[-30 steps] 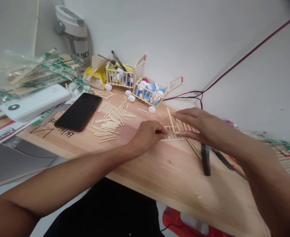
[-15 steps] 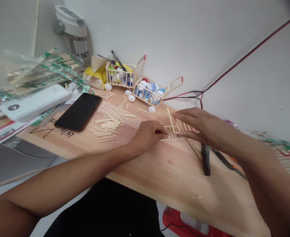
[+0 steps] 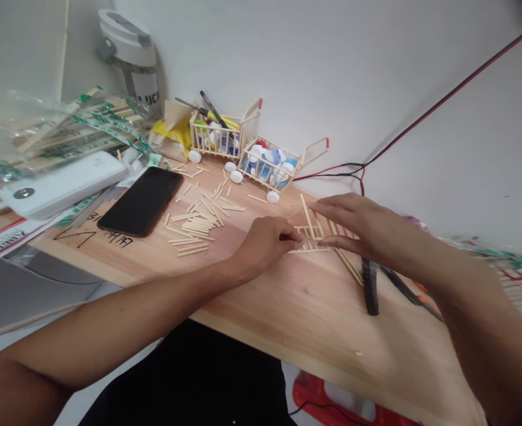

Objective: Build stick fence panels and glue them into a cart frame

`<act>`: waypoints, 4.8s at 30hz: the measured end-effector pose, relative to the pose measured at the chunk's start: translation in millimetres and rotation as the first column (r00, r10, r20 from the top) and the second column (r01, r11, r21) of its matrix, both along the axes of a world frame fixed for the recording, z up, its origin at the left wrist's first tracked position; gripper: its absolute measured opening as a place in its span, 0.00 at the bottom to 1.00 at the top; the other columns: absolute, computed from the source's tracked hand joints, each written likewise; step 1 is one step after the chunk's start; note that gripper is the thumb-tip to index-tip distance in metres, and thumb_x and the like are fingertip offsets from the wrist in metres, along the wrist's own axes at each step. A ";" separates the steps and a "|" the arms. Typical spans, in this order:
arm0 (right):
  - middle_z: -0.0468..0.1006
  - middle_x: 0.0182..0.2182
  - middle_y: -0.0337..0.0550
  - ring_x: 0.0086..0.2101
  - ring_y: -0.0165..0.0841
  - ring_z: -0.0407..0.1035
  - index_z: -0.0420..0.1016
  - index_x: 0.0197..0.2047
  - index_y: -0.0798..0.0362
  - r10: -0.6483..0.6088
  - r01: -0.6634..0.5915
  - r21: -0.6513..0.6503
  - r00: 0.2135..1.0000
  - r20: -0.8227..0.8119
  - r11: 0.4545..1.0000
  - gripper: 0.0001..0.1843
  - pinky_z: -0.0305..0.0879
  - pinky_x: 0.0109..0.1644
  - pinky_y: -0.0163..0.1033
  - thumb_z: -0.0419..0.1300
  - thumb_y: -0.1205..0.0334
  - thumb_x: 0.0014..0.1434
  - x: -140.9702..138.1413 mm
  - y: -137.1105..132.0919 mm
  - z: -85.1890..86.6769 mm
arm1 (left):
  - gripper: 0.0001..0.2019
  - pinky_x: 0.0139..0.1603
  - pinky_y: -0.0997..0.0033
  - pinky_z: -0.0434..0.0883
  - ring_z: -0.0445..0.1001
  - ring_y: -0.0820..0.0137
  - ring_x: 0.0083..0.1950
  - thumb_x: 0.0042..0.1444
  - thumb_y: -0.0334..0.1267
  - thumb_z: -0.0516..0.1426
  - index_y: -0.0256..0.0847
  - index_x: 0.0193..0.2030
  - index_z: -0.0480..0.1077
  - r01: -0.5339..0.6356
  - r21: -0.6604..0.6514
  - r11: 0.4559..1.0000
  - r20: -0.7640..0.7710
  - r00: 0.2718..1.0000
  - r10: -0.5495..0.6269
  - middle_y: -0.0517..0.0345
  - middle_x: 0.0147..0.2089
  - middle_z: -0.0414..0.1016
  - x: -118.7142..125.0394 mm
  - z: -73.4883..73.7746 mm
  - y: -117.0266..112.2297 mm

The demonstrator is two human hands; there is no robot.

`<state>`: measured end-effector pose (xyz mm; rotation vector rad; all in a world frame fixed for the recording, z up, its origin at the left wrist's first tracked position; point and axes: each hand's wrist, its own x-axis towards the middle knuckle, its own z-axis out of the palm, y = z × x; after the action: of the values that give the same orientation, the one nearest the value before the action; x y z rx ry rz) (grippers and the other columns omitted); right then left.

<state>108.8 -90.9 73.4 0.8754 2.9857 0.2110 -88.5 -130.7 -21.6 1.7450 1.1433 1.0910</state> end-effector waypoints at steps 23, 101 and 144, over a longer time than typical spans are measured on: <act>0.72 0.54 0.56 0.52 0.46 0.66 0.66 0.61 0.56 0.002 -0.002 0.015 1.000 0.007 1.000 0.29 0.67 0.52 0.51 0.50 0.46 0.64 0.3 -0.8 0.5 | 0.06 0.36 0.74 0.67 0.73 0.74 0.33 0.50 0.27 0.60 0.38 0.32 0.79 0.005 -0.013 1.000 -0.013 1.000 -0.005 0.58 0.32 0.78 0.0 2.1 0.0; 0.72 0.55 0.55 0.52 0.47 0.68 0.66 0.62 0.53 -0.022 0.022 0.015 1.000 0.002 1.000 0.26 0.68 0.51 0.52 0.52 0.51 0.64 -4.5 -8.3 5.3 | 0.07 0.39 0.73 0.68 0.74 0.73 0.35 0.50 0.26 0.59 0.39 0.32 0.79 0.008 -0.015 1.000 -0.031 0.999 -0.008 0.58 0.33 0.79 -1.1 4.5 -2.3; 0.72 0.55 0.55 0.53 0.45 0.66 0.66 0.61 0.54 -0.010 0.010 0.033 1.000 0.020 0.999 0.26 0.67 0.52 0.50 0.52 0.50 0.65 -1.1 -7.8 2.4 | 0.06 0.35 0.73 0.66 0.73 0.73 0.34 0.51 0.26 0.60 0.36 0.33 0.79 0.022 0.004 1.000 -0.015 1.000 -0.022 0.57 0.33 0.78 -1.8 3.4 -1.9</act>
<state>107.7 -98.7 75.9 0.8854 2.9666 0.2677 -90.3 -132.7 -18.1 1.7673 1.1295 1.0696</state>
